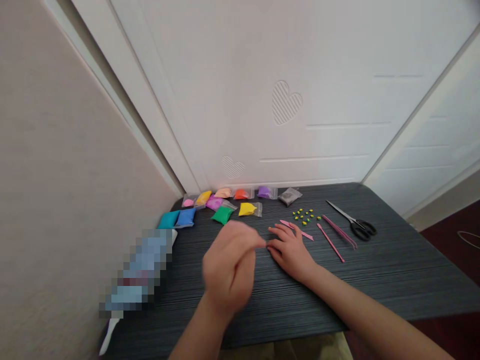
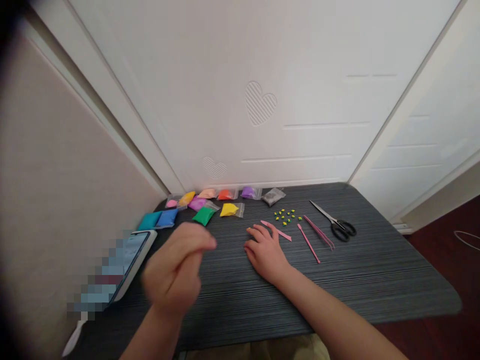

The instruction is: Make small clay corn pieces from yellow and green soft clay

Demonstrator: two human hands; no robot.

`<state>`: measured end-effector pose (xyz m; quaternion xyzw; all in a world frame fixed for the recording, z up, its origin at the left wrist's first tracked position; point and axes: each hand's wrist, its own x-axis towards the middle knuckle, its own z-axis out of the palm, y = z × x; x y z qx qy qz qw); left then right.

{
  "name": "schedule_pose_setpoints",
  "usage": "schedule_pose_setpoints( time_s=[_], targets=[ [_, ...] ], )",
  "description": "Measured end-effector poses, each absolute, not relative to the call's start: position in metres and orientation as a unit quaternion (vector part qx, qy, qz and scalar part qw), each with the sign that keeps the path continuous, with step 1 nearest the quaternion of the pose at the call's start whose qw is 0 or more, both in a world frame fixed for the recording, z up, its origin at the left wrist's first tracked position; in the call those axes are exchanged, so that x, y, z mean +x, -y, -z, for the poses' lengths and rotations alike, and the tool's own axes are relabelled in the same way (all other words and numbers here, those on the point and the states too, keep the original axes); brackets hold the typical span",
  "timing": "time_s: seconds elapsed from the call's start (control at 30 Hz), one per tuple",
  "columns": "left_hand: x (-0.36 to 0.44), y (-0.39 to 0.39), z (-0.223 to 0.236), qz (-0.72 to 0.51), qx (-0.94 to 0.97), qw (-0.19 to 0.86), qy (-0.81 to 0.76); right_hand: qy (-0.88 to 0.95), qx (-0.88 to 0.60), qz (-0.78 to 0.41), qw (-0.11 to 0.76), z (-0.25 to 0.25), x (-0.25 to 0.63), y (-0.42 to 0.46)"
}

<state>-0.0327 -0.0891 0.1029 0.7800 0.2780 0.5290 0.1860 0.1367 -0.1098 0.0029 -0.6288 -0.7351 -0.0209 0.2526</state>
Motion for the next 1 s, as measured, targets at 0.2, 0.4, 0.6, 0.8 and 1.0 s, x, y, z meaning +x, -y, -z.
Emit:
schedule_pose_setpoints(
  time_s=[0.2, 0.4, 0.6, 0.8, 1.0],
  targets=[
    [0.008, 0.001, -0.039, -0.428, 0.746, 0.302, -0.412, 0.753, -0.635, 0.019, 0.171, -0.006, 0.132, 0.134],
    [0.004, -0.009, -0.004, -0.391, 0.767, 0.339, -0.379, 0.755, -0.648, 0.003, 0.103, -0.012, 0.131, 0.137],
    [-0.001, -0.022, 0.002, -0.393, 0.734, 0.369, -0.414, 0.76, -0.644, -0.003, 0.087, -0.015, 0.125, 0.123],
    [0.002, -0.025, 0.004, -0.392, 0.722, 0.387, -0.419, 0.755, -0.653, -0.015, 0.064, -0.014, 0.129, 0.145],
    [0.002, -0.025, 0.005, -0.381, 0.724, 0.393, -0.419, 0.747, -0.66, -0.027, 0.076, -0.014, 0.124, 0.127]
  ],
)
